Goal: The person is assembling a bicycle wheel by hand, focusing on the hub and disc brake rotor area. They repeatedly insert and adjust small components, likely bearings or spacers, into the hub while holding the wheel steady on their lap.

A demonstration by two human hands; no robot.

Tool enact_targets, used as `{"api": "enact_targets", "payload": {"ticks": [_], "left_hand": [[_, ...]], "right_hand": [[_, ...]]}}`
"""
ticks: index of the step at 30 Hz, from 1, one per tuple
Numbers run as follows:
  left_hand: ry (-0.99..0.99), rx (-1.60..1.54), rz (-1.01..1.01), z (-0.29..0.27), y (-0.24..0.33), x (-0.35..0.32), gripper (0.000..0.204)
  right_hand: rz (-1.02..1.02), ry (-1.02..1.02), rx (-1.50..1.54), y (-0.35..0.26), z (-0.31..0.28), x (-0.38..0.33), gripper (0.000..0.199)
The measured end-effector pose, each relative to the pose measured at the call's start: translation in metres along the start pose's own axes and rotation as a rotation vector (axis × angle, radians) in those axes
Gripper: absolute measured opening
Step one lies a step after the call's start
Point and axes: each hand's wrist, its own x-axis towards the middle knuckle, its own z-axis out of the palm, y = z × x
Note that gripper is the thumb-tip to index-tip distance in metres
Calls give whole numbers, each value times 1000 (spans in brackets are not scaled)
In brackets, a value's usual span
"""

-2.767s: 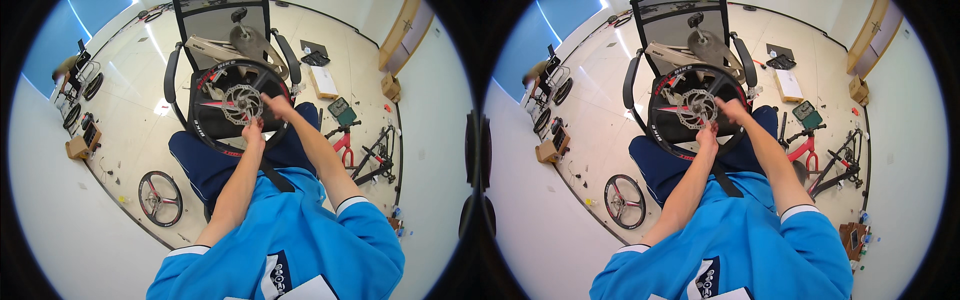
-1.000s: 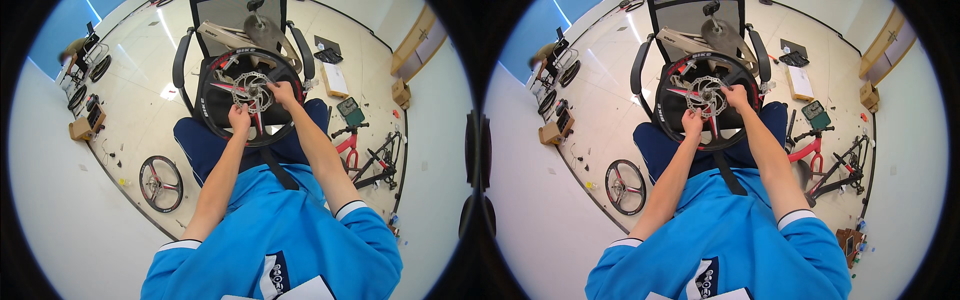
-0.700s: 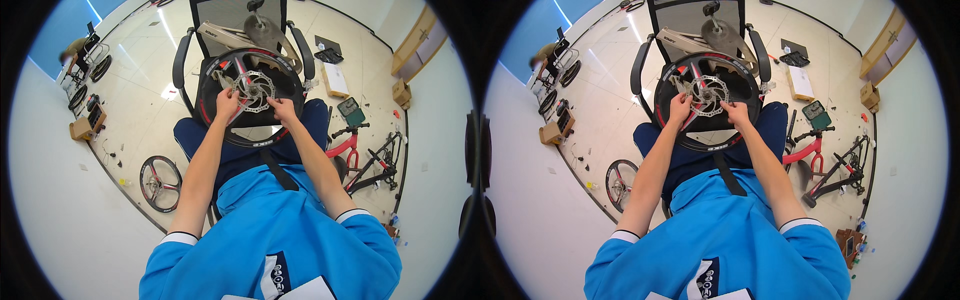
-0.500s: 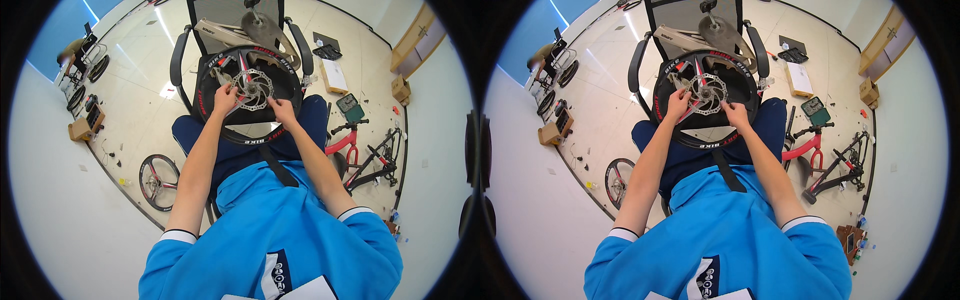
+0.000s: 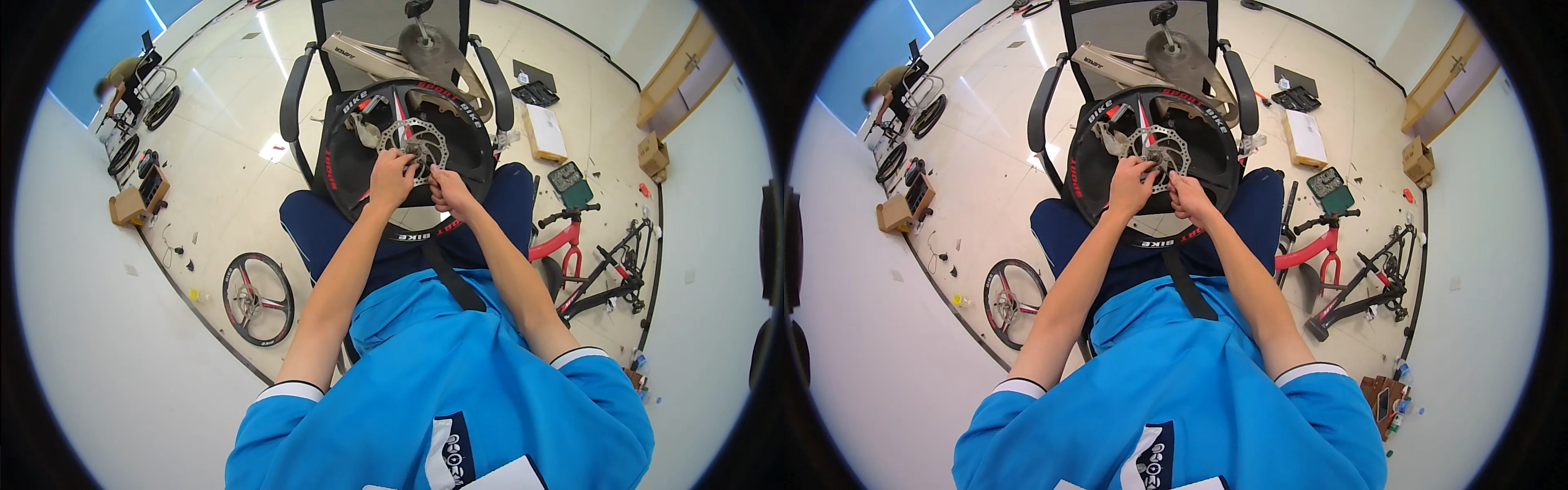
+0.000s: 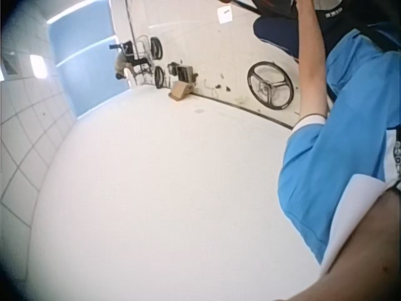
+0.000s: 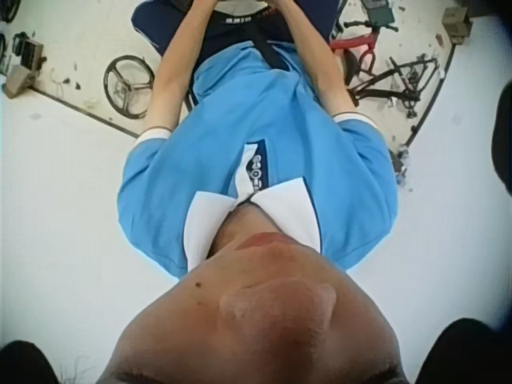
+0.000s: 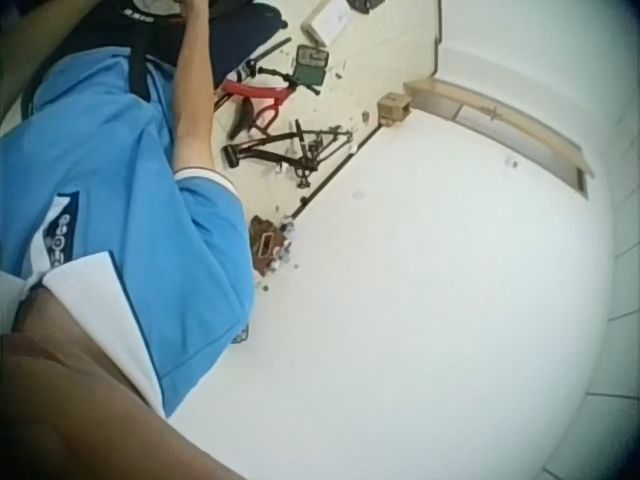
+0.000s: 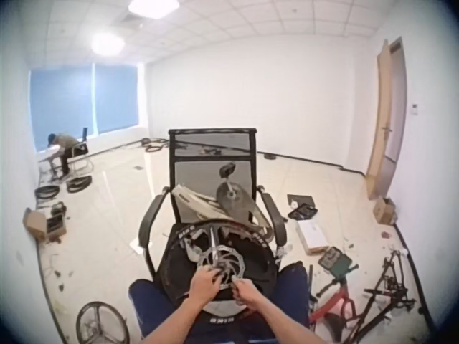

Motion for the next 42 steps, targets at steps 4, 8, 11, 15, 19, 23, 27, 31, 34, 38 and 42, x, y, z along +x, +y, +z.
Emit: {"api": "enact_targets", "payload": {"ticks": [4,8,11,15,19,23,27,31,34,38,42], "left_hand": [[-32,12,14,0,4,3,17],[-10,35,15,6,2,5,13],[0,61,25,8,3,6,11],[38,61,76,11,6,5,10],[72,52,89,14,1,0,10],[43,70,108,14,4,5,9],[16,93,108,17,7,5,8],[32,83,117,19,1,6,8],[26,111,122,18,1,7,9],[33,125,130,16,8,6,9],[32,43,161,19,7,0,9]], "right_hand": [[12,4,79,3,0,5,42],[-2,36,61,8,2,7,42],[-1,35,85,8,3,6,42],[-6,104,134,16,18,6,41],[-36,110,276,30,35,9,42],[-56,50,431,34,25,12,42],[-25,46,374,30,19,8,43],[17,118,118,30,18,3,44],[-15,172,-3,36,22,-7,42],[-15,189,22,36,17,-4,41],[-197,322,-533,42,-9,2,46]]}}
